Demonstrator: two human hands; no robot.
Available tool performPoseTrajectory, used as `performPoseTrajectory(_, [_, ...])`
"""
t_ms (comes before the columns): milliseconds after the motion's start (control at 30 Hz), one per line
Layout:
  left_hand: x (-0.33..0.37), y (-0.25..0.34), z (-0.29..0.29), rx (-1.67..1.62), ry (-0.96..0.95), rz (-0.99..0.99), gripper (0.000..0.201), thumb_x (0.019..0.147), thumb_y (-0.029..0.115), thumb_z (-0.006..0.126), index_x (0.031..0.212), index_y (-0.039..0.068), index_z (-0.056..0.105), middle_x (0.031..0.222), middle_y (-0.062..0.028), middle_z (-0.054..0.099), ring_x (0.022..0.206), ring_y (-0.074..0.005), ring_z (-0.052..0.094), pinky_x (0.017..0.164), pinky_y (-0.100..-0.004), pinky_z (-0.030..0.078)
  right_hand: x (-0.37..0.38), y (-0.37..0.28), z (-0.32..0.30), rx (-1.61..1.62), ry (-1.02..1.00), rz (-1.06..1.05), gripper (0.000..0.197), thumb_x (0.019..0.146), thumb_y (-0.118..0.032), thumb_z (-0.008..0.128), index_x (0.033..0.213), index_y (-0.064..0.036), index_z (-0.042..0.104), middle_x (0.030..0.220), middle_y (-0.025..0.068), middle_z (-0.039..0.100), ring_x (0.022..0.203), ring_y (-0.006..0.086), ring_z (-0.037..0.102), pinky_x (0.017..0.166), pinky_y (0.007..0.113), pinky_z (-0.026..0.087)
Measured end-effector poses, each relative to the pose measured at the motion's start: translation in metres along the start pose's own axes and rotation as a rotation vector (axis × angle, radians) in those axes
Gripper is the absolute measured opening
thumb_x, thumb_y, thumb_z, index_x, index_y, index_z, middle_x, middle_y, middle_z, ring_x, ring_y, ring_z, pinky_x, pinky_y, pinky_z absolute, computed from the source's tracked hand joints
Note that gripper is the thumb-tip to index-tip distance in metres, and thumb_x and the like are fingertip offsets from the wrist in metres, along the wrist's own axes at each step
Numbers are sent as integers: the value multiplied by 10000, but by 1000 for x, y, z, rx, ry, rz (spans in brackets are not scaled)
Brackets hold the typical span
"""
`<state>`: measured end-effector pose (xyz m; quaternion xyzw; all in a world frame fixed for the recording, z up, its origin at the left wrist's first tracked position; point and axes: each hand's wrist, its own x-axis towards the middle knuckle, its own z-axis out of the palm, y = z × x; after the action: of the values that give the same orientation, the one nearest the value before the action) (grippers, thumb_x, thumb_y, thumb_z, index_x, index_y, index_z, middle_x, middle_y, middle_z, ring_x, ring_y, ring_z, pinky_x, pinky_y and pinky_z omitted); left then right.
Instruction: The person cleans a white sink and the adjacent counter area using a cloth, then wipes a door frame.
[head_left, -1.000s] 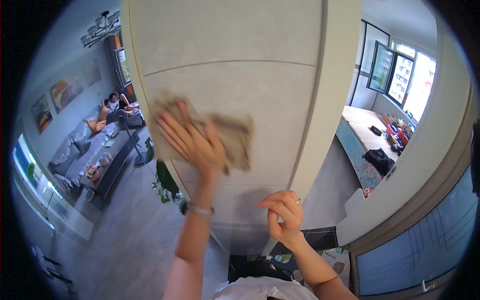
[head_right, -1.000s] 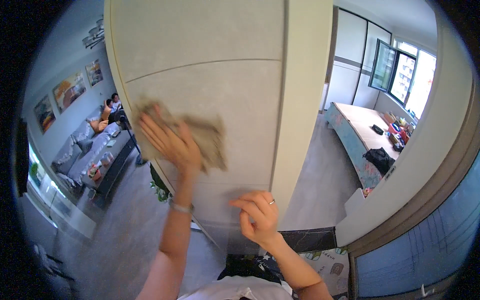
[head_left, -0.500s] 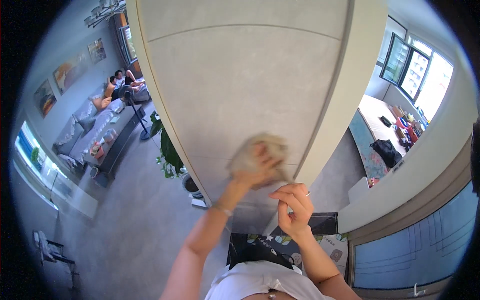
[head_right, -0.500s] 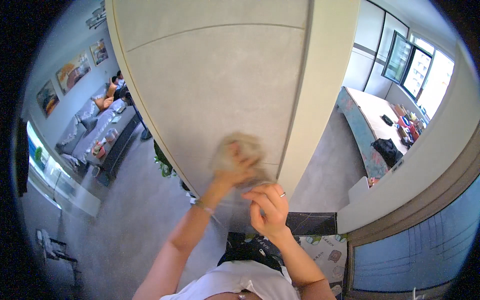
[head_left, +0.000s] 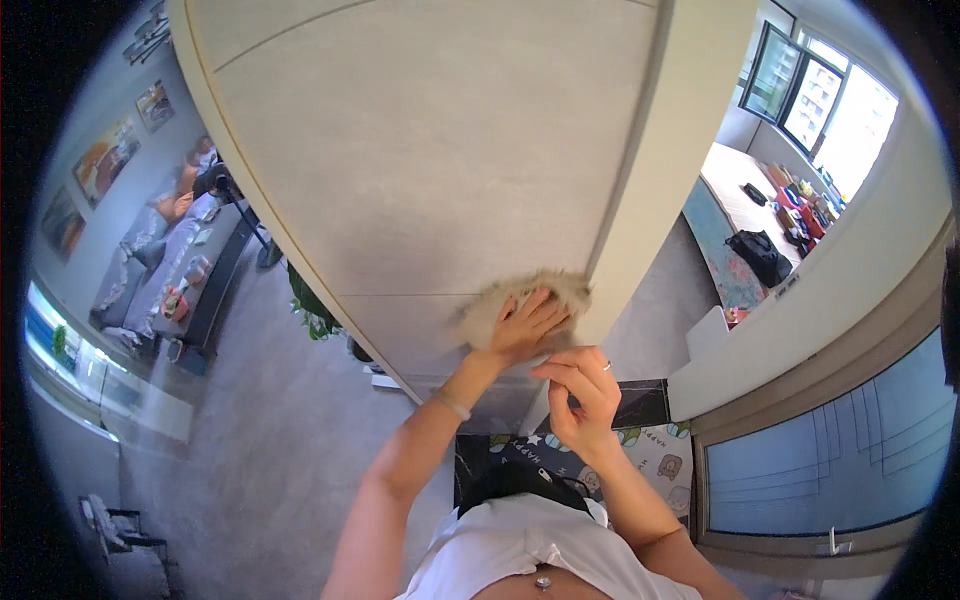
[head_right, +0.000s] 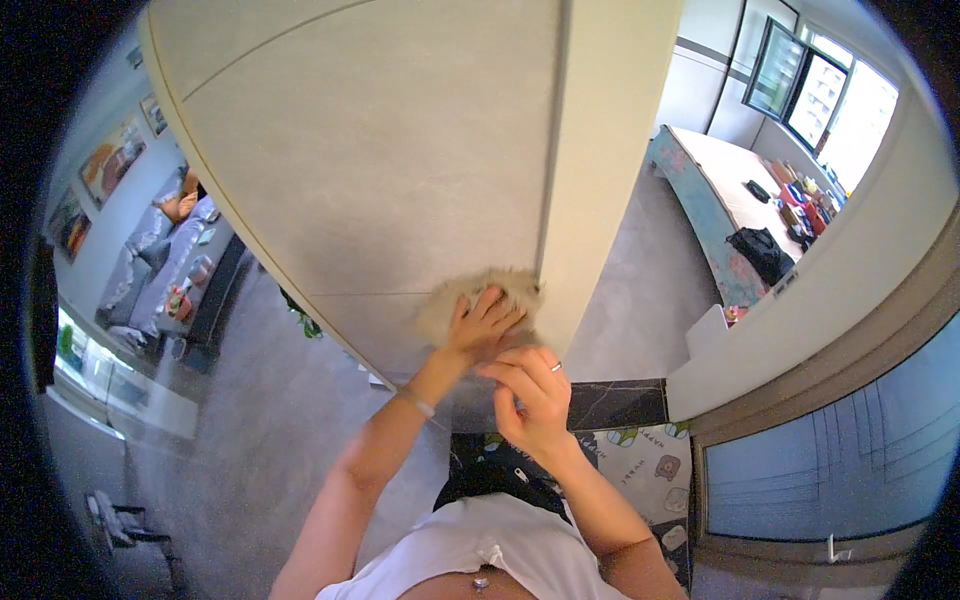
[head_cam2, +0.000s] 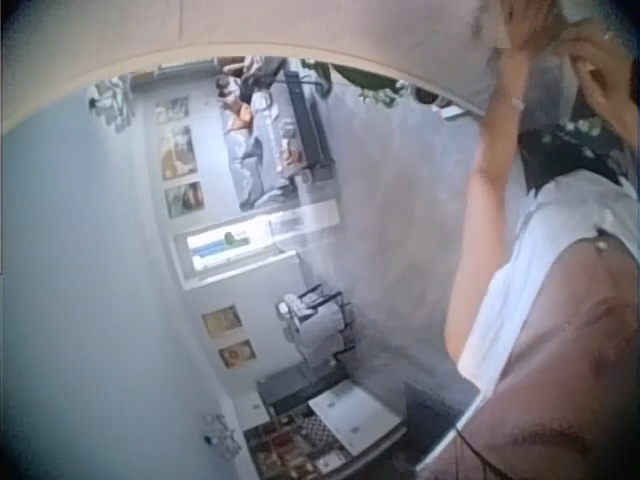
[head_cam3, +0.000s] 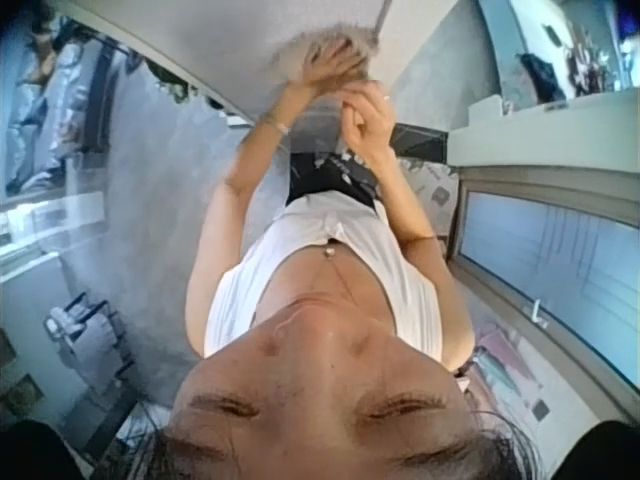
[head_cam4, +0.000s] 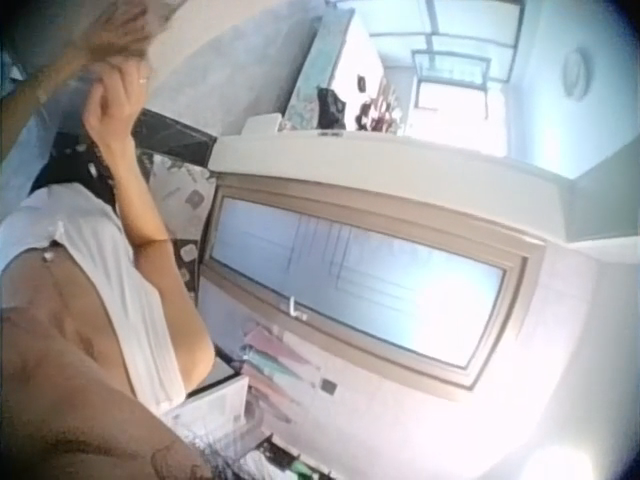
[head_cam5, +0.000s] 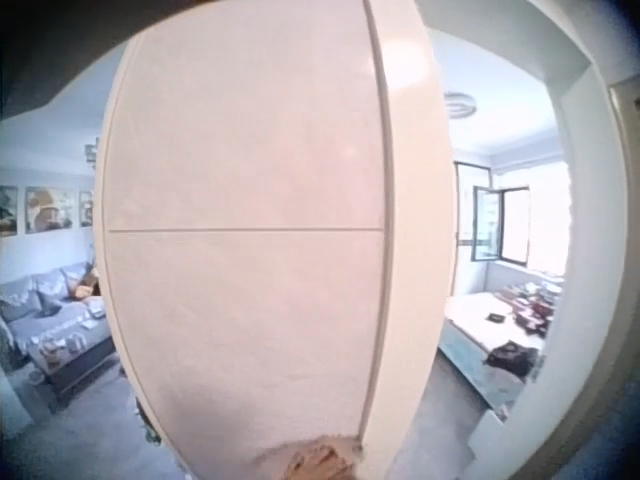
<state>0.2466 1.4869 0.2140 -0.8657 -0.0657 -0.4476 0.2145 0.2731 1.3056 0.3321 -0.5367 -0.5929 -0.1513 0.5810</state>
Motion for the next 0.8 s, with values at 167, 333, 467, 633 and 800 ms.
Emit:
performPoseTrajectory(167, [107, -1, -57, -56, -26, -169, 519, 812, 304, 608, 1318, 220, 531, 1382, -13, 448, 1366, -364, 252, 1039, -582, 216, -11, 17, -13, -38, 38, 38, 235, 619, 84, 553, 789, -36, 664, 810, 89, 616, 714, 254, 560, 637, 330, 460])
performPoseTrajectory(333, [198, 7, -94, 112, 140, 71, 545, 822, 226, 544, 1363, 247, 477, 1459, 12, 381, 1327, -326, 341, 997, -494, 329, -5, 0, -9, 8, 33, 24, 243, 621, 87, 551, 796, -35, 667, 805, 88, 616, 717, 255, 562, 638, 333, 461])
performPoseTrajectory(467, [110, 26, -23, -26, -153, 165, 556, 841, 186, 504, 1378, 315, 447, 1241, 4, 518, 928, -188, 554, 713, -329, 488, -3, 6, -25, -25, 101, 7, 247, 622, 94, 544, 790, -38, 667, 784, 82, 613, 708, 249, 562, 634, 330, 459])
performPoseTrajectory(633, [181, 0, -79, -152, 127, 41, 614, 841, 255, 552, 1412, 119, 368, 1265, -62, 487, 1229, -356, 348, 944, -420, 353, -12, 22, -42, -55, 134, 77, 239, 621, 97, 545, 778, -39, 663, 783, 76, 617, 702, 243, 564, 632, 318, 456])
performPoseTrajectory(800, [188, 10, -94, -41, 70, -111, 629, 812, 306, 604, 1397, 173, 416, 1298, -75, 479, 1320, -394, 315, 953, -562, 339, 1, 19, -45, -26, 149, 51, 232, 644, 104, 546, 793, -31, 662, 786, 88, 617, 713, 245, 570, 639, 314, 458])
